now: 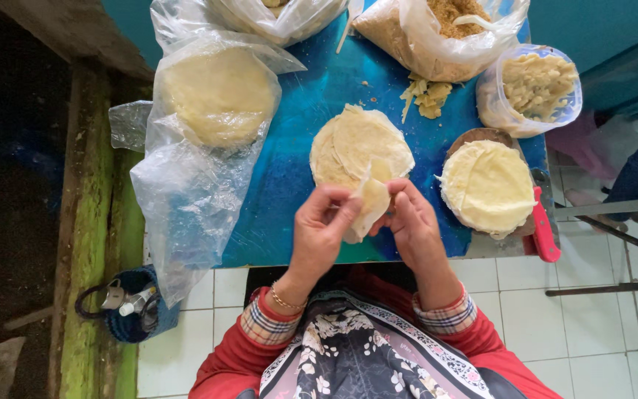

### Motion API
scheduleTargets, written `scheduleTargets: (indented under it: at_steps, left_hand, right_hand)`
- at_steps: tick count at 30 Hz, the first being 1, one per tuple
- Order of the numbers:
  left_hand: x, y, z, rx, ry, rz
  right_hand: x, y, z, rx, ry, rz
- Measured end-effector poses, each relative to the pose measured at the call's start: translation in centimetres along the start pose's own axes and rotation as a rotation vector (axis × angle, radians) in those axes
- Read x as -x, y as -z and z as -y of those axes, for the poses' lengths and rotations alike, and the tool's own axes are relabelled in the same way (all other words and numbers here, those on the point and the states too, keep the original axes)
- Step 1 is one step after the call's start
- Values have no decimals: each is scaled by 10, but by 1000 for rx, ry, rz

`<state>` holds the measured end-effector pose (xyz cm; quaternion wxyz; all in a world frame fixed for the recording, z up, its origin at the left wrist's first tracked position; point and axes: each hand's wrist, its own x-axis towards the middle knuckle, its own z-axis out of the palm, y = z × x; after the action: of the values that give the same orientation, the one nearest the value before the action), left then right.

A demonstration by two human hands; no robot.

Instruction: The person sits at a blue table and handles thin round pastry wrappers, peeling individual sheets apart by hand and stacking them into piles on the table. They repeatedly lift, stretch, and fold the sheets, building up stacks of wrappers next to a bag of brown filling.

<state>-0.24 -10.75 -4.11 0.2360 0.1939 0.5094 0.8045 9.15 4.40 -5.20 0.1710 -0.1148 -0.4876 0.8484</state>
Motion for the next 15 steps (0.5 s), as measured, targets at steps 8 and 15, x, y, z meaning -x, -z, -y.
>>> scheduleTargets:
  at_steps: [8, 15]
  left_hand:
    - [8, -4, 6, -65, 18, 68]
    - [3, 8, 0, 125, 63, 36]
  right_hand:
    - [1, 4, -12, 129, 129, -92]
    - [4, 12, -8, -16, 91, -125]
